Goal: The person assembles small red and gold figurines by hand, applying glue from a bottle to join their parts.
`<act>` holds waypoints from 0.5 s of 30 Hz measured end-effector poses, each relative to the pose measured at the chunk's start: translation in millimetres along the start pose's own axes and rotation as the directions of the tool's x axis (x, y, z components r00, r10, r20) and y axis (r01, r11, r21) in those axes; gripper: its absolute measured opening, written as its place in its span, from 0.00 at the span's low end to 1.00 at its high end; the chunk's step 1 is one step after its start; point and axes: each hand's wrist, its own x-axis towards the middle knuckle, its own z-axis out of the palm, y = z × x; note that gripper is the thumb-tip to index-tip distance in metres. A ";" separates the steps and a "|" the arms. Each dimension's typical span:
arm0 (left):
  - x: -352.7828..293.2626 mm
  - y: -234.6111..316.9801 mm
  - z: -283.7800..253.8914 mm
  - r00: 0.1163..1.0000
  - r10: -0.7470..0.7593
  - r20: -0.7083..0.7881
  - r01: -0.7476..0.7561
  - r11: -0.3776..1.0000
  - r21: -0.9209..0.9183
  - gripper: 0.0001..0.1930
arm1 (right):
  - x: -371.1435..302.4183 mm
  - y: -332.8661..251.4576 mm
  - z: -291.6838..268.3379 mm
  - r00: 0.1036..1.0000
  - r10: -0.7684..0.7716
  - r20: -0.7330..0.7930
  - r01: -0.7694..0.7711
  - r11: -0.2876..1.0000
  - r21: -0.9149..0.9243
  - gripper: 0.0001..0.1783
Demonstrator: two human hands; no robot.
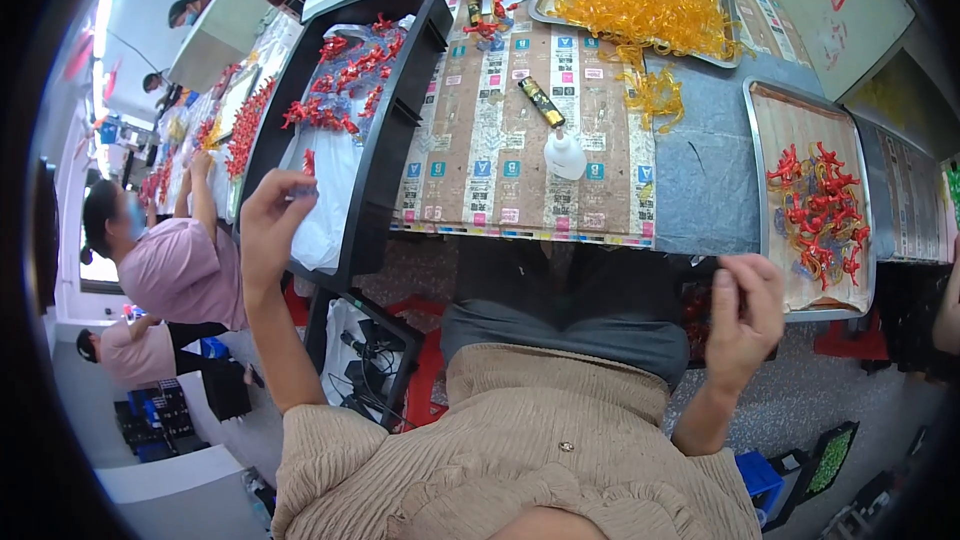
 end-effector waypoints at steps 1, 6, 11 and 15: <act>-9.1 15.2 10.7 1.000 0.031 -0.002 -0.031 0.994 -0.102 0.11 | -0.7 -7.3 7.9 0.996 0.007 0.093 -0.017 0.994 0.105 0.08; -41.1 56.7 86.5 0.973 0.133 0.188 0.032 0.731 -0.682 0.05 | -3.5 -43.9 53.5 0.902 -0.143 0.407 -0.056 0.897 0.438 0.13; -47.3 67.1 153.2 0.813 0.026 0.581 0.573 0.135 -0.808 0.06 | -10.0 -56.8 88.6 0.844 -0.056 0.534 -0.325 0.738 0.592 0.21; -47.5 71.6 179.3 0.719 0.110 0.686 0.691 -0.010 -0.722 0.09 | -1.5 -46.3 82.5 0.798 -0.061 0.599 -0.445 0.610 0.655 0.15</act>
